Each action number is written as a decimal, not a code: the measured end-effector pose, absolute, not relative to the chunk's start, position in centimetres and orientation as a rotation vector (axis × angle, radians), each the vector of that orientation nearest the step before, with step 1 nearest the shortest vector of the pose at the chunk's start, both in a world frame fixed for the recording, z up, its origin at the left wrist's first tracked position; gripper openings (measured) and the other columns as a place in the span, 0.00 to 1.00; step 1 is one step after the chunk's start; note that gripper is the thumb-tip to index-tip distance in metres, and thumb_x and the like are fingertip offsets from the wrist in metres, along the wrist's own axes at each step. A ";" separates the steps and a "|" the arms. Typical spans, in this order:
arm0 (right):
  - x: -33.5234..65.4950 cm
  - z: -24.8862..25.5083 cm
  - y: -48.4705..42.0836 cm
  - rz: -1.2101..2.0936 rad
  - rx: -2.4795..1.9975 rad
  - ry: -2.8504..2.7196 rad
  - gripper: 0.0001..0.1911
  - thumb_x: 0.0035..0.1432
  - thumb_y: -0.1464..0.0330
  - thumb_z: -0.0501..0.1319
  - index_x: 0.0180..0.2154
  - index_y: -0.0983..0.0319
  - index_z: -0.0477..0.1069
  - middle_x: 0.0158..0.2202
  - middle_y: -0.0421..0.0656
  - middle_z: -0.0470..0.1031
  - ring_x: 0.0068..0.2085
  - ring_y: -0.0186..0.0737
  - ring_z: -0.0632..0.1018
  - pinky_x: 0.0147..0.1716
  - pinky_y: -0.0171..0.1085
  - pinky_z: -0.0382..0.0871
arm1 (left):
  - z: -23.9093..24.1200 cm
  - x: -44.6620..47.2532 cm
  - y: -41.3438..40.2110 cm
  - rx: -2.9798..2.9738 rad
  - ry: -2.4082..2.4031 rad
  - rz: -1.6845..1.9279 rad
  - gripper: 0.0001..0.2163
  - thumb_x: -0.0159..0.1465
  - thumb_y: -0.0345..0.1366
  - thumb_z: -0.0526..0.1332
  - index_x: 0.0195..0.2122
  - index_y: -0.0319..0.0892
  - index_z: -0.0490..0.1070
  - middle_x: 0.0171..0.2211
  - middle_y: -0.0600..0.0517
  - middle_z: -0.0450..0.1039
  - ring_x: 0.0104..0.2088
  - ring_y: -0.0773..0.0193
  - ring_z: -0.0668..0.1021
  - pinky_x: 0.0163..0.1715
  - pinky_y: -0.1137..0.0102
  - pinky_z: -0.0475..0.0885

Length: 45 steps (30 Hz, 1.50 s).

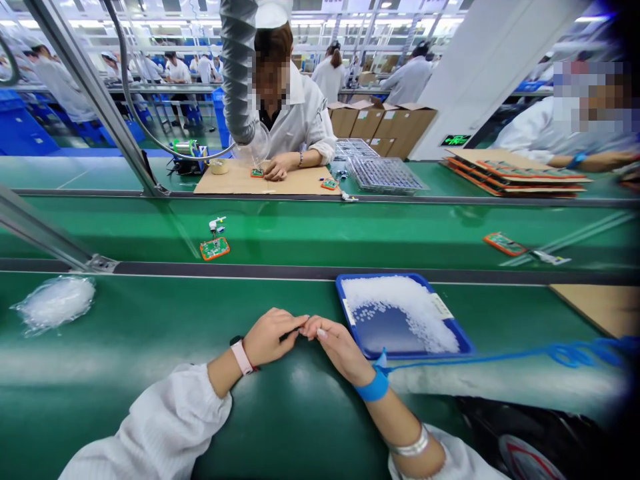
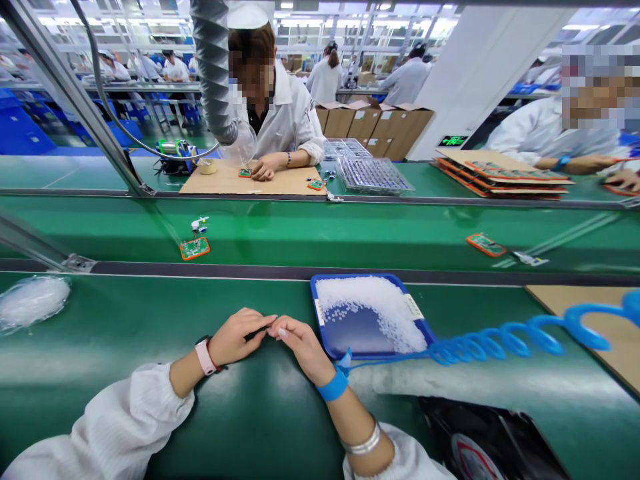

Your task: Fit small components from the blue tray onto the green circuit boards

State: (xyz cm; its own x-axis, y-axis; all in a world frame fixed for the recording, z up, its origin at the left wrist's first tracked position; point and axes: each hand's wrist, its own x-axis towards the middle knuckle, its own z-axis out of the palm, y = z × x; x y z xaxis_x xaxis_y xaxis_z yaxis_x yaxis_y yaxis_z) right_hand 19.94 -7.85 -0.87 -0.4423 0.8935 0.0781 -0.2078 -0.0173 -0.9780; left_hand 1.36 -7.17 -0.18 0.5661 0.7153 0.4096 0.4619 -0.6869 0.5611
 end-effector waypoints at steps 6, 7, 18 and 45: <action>20.0 -0.7 -7.9 1.602 -0.766 -1.442 0.12 0.58 0.60 0.56 0.31 0.61 0.70 0.32 0.43 0.69 0.39 0.40 0.70 0.44 0.41 0.62 | -0.3 1.3 -7.1 2.324 1.007 0.883 0.16 0.60 0.26 0.52 0.47 0.43 0.70 0.32 0.52 0.78 0.32 0.67 0.77 0.37 0.69 0.68; 20.0 -0.7 -7.8 1.600 -0.757 -1.448 0.12 0.58 0.60 0.56 0.31 0.61 0.70 0.32 0.43 0.69 0.39 0.40 0.70 0.45 0.41 0.62 | -0.3 1.3 -7.0 2.314 1.008 0.890 0.15 0.60 0.26 0.53 0.47 0.44 0.70 0.33 0.53 0.78 0.32 0.67 0.78 0.37 0.70 0.68; 20.0 -0.7 -7.9 1.603 -0.738 -1.504 0.11 0.58 0.61 0.56 0.30 0.61 0.69 0.33 0.43 0.69 0.40 0.40 0.70 0.46 0.41 0.61 | -0.5 1.4 -7.0 2.317 1.101 0.877 0.14 0.60 0.27 0.54 0.45 0.46 0.73 0.32 0.54 0.79 0.26 0.68 0.77 0.34 0.71 0.68; 20.1 -0.6 -7.9 1.620 -0.750 -1.495 0.12 0.58 0.60 0.56 0.30 0.61 0.69 0.34 0.43 0.70 0.41 0.40 0.70 0.47 0.42 0.60 | -0.1 1.4 -6.9 2.181 1.167 0.893 0.12 0.59 0.27 0.56 0.41 0.45 0.75 0.39 0.54 0.78 0.37 0.64 0.79 0.40 0.68 0.71</action>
State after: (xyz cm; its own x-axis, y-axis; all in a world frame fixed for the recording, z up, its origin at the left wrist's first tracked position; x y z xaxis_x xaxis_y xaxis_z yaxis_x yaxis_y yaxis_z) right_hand 20.11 -7.91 -0.61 -0.5119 0.8545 0.0884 -0.1566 0.0084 -0.9876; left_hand 1.36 -6.87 -0.12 0.4160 0.8550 0.3097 0.5225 -0.5035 0.6880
